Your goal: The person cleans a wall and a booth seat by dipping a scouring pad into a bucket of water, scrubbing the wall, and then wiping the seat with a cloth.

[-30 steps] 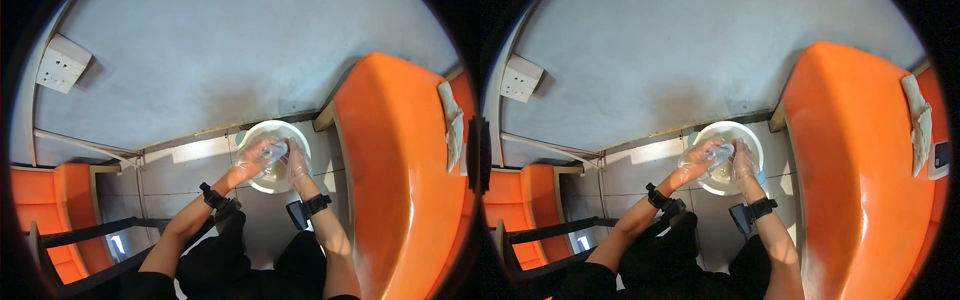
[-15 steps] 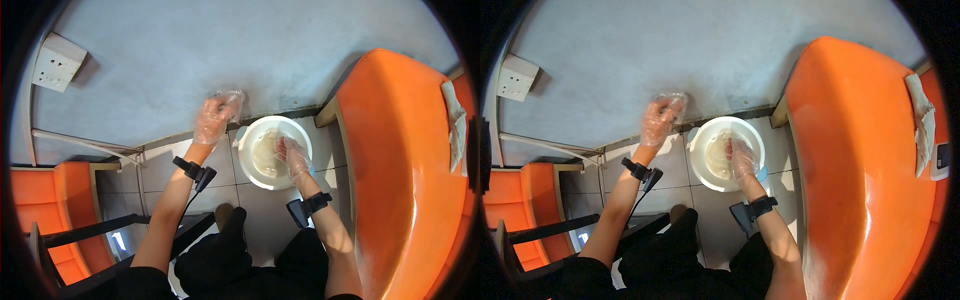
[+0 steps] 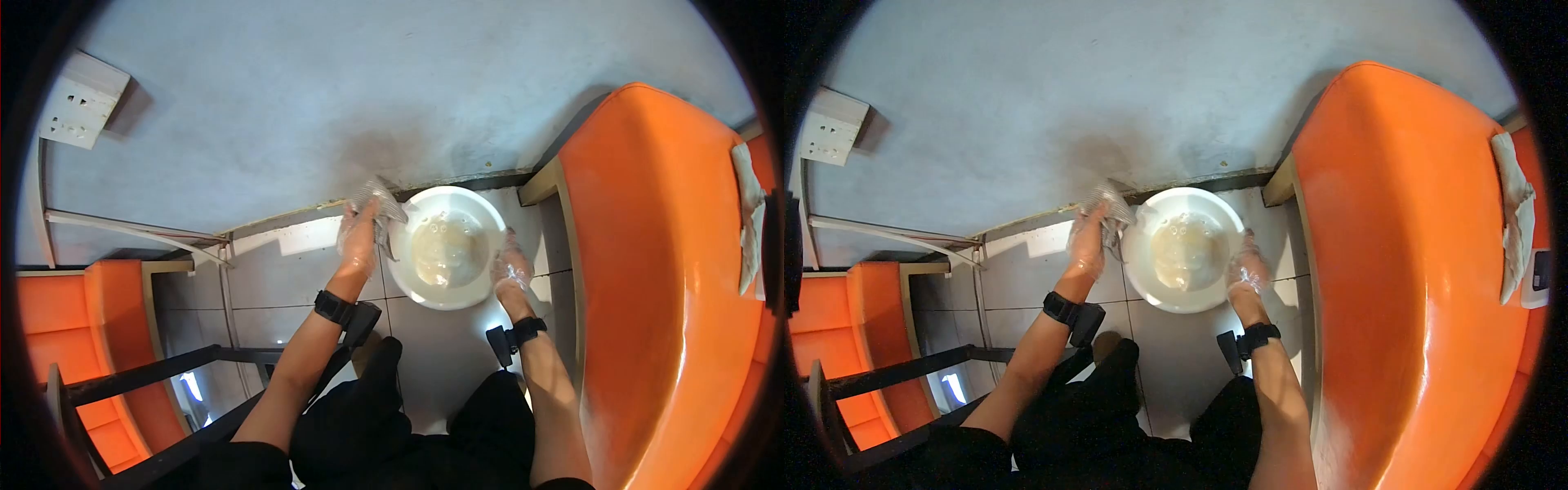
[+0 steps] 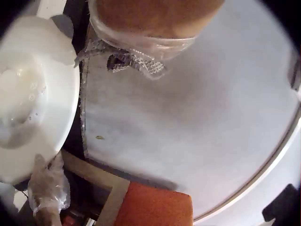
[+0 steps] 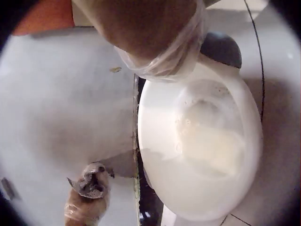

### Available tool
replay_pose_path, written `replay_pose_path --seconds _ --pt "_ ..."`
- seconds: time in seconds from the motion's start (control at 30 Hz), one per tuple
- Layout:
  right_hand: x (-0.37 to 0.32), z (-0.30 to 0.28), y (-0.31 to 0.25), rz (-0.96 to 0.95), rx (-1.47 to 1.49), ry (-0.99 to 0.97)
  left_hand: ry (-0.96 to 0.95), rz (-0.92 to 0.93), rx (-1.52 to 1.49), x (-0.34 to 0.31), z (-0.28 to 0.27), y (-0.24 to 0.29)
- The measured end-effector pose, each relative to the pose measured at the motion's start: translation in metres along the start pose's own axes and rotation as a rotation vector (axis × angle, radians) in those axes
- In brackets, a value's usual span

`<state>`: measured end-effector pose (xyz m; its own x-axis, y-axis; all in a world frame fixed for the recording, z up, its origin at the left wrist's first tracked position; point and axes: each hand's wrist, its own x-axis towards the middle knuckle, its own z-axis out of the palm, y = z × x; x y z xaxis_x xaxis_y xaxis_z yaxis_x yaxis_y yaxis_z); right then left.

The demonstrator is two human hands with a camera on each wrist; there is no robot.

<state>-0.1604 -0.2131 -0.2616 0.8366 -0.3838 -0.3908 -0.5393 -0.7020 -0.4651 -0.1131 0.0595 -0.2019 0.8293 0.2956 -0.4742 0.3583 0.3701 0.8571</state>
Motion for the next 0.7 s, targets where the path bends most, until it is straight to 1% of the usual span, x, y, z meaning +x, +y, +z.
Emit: replay_pose_path --seconds 0.07,0.1,0.13,0.17,0.2,0.27,0.3,0.33,0.4,0.43,0.47,0.5,0.53,0.6,0.67,0.7 --pt "0.018 0.018 -0.002 0.394 0.994 -0.272 0.267 0.210 0.075 -0.002 0.002 0.014" --pt "0.025 0.041 0.005 0.396 0.997 -0.275 0.084 0.240 0.086 -0.009 0.001 0.025" --pt "0.035 0.069 0.012 0.083 0.623 -0.209 0.122 0.319 0.172 -0.004 0.004 0.020" --pt "0.041 0.085 0.015 -0.219 0.241 -0.138 0.161 0.398 0.259 0.000 0.012 0.012" --pt "0.005 0.040 -0.034 -0.391 -0.211 0.023 0.185 0.319 0.327 -0.021 0.038 0.028" --pt "-0.007 0.029 -0.060 -0.417 -0.202 0.000 0.153 0.405 0.365 0.006 0.045 0.007" --pt "-0.010 0.026 -0.068 -0.439 -0.196 -0.021 0.165 0.384 0.327 0.002 0.053 0.008" --pt "-0.011 0.020 -0.077 -0.360 -0.203 -0.128 0.171 0.382 0.330 0.000 0.050 0.009" --pt "-0.014 0.013 -0.077 -0.405 -0.163 -0.095 0.293 0.315 0.452 -0.004 0.051 0.015" --pt "-0.012 0.010 -0.076 -0.444 -0.123 -0.058 0.291 0.317 0.449 -0.004 0.049 0.021" --pt "-0.009 0.007 -0.074 -0.438 -0.123 -0.059 0.194 0.513 0.469 -0.004 0.041 0.028" --pt "-0.008 0.005 -0.074 -0.464 -0.114 -0.004 0.096 0.700 0.488 -0.010 0.035 0.036" --pt "-0.009 0.006 -0.072 -0.494 -0.106 0.048 0.235 0.826 0.711 -0.015 0.042 0.044" --pt "-0.008 0.007 -0.072 -0.501 -0.108 0.069 0.118 1.084 0.834 -0.001 0.038 0.035" --pt "-0.010 0.006 -0.073 -0.499 -0.064 0.043 0.097 1.079 0.885 0.022 0.024 0.003" --pt "-0.015 0.002 -0.076 -0.501 -0.065 0.046 0.058 0.960 0.934 0.028 0.016 -0.012"
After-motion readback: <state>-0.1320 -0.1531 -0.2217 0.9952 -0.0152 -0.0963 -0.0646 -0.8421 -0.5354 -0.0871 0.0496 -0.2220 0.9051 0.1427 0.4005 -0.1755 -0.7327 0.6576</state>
